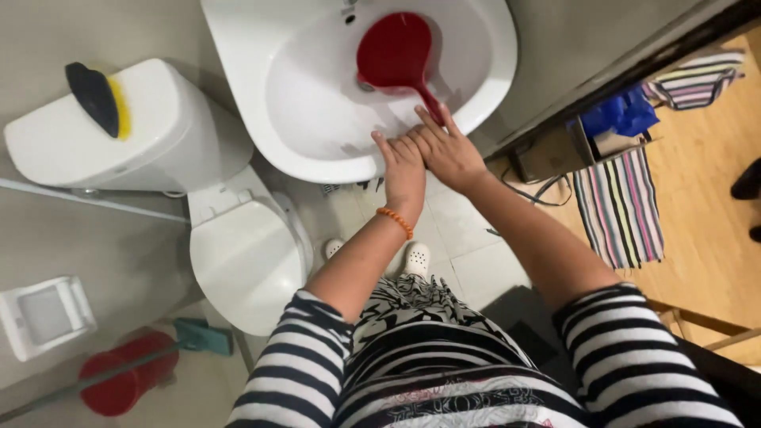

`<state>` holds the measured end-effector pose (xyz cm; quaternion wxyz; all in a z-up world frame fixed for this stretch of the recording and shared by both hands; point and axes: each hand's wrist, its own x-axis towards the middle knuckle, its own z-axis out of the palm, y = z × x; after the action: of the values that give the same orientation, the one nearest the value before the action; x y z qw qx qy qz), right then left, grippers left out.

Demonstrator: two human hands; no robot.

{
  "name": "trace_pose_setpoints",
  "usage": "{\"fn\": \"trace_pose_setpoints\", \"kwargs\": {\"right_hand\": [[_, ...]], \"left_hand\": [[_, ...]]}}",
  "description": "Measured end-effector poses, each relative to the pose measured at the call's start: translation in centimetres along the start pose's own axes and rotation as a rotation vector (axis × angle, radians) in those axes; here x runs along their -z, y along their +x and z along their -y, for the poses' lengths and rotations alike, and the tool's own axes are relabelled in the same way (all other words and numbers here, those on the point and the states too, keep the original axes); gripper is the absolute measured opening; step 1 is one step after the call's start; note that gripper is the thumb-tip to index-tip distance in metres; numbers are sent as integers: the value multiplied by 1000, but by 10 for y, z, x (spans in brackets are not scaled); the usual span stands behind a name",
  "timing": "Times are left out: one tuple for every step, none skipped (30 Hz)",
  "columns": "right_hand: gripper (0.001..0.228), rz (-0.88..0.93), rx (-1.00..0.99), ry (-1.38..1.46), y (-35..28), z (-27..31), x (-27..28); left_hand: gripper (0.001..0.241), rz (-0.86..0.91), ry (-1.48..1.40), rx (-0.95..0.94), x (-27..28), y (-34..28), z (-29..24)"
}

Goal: The person cleans a bathroom sink and toilet using a red scoop and a sponge. They pour water from the scoop onto the sponge and wipe the sink basin, faucet, and surrounding areas. The person then moves to the toilet, wiping the seat and lid with the sponge.

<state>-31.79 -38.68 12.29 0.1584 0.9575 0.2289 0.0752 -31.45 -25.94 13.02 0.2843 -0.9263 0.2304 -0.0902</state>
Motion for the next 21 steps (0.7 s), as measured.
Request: {"fn": "trace_pose_setpoints", "kwargs": {"right_hand": [[50,-4,-3,-3,0,-9,-1],[51,-7,19,-47,0,-17,-1],[52,-12,46,-90,1,-25,-1],[52,-18,46,-93,2,-33,-3],[52,11,52,-75,-2,-37,-6],[52,39,58,-58,-6,-41,-9],[52,43,51,-60,-8,-45,-7],[50,28,42,-86,-11,-49,-6],[49,13,39,-111,-14,-52,-3],[49,17,39,-112,-15,-50,-2],[50,34,24,-117,-15,-45,-1],[51,51,10,-122,-15,-39,0],[51,47,2,-131,-12,-33,1],[55,57,-40,-177,-9,-28,2],[58,73,-81,-221,-9,-22,2],[58,76,-87,-226,-6,-17,1],[62,64,-124,-286,-9,-8,1],[67,52,-160,-346,-10,1,-1],[67,61,-163,-344,-13,5,-3],[64,36,-160,-255,-14,9,-4],[61,-2,-164,-166,-8,13,-4]], "left_hand": [[34,-6,2,1,3,4,-6],[34,-9,2,24,6,7,-10],[34,-10,2,50,9,11,-15],[34,-13,5,55,10,20,-20],[33,-7,-2,37,11,23,-27],[31,-1,-9,20,11,27,-33],[31,-6,-11,13,10,29,-36],[32,-25,-57,23,10,31,-39],[33,-38,-105,37,10,32,-42],[33,-37,-108,34,4,34,-41],[33,-77,-143,-13,-3,32,-38],[33,-117,-177,-61,-10,30,-35],[33,-129,-176,-61,-24,31,-33],[38,-291,-440,-47,-39,33,-31],[45,-447,-708,-36,-53,32,-32],[45,-453,-712,-41,-52,39,-18],[51,-293,-1067,-64,-52,41,-8],[58,-114,-1413,-86,-52,43,2],[58,-107,-1417,-92,-52,39,4],[53,-129,-1638,-2,-52,36,7],[49,-158,-1847,89,-53,36,17]]}}
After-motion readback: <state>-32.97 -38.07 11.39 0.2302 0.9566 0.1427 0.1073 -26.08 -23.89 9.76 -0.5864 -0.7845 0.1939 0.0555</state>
